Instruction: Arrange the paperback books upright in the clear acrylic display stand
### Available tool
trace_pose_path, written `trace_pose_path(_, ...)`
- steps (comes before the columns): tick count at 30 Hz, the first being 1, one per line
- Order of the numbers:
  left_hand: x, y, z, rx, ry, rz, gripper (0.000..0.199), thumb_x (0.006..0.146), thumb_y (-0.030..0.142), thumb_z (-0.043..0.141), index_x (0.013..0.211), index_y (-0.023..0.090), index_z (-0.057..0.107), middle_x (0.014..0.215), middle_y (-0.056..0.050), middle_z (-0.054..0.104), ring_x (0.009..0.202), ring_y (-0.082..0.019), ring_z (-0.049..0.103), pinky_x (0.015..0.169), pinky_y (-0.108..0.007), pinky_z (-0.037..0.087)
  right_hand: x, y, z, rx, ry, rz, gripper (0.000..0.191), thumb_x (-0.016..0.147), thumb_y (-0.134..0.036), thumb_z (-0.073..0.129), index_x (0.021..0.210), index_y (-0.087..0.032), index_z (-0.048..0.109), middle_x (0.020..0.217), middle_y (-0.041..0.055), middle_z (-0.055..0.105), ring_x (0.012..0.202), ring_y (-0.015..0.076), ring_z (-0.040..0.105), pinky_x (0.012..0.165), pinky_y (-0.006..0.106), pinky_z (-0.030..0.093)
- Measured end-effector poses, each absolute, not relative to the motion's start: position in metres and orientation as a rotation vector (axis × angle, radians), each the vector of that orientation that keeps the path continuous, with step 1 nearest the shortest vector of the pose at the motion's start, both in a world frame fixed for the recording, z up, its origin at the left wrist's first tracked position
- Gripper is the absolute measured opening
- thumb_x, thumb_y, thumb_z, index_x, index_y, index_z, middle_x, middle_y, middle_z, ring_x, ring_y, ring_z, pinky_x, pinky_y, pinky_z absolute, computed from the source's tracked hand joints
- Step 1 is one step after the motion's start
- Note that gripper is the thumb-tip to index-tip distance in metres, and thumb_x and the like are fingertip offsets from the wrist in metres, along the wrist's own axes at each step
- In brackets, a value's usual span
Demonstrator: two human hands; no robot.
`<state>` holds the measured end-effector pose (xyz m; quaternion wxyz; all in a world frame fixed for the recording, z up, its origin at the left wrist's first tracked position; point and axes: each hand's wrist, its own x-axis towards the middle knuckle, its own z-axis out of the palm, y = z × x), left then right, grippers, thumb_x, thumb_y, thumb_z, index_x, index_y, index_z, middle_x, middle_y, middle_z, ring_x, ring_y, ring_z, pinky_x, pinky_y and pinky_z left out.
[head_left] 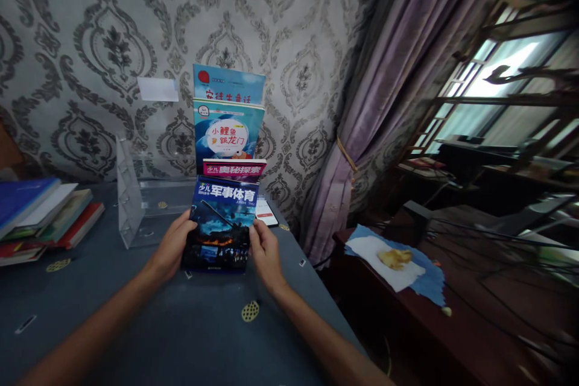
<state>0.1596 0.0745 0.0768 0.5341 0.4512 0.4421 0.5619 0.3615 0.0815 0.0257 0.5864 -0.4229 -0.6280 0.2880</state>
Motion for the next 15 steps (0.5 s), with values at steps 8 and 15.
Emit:
trace_pose_path(8, 0.172, 0.093, 0.096, 1.027, 0.969, 1.383, 0.043, 0.058, 0.030, 0.068, 0.099, 0.019, 0.069, 0.090, 0.000, 0.077, 0.093, -0.026, 0.071, 0.078, -0.032, 0.057, 0.372, 0.114, 0.047, -0.930, -1.462, 0.667, 0.036, 0.097, -0.046, 0.047, 0.102, -0.019, 0.070, 0.095, 0.0065, 0.072, 0.090, 0.0226, 0.066, 0.080, 0.031, 0.051)
trace_pose_path(15, 0.177, 0.119, 0.110, 1.022, 0.970, 1.412, 0.041, 0.055, 0.026, 0.066, 0.095, 0.018, 0.069, 0.084, -0.001, 0.076, 0.084, -0.025, 0.073, 0.071, -0.033, 0.059, 0.382, 0.148, 0.067, -0.972, -1.537, 0.514, 0.033, 0.095, -0.041, 0.045, 0.096, -0.020, 0.071, 0.088, 0.0051, 0.073, 0.084, 0.0226, 0.066, 0.077, 0.032, 0.050)
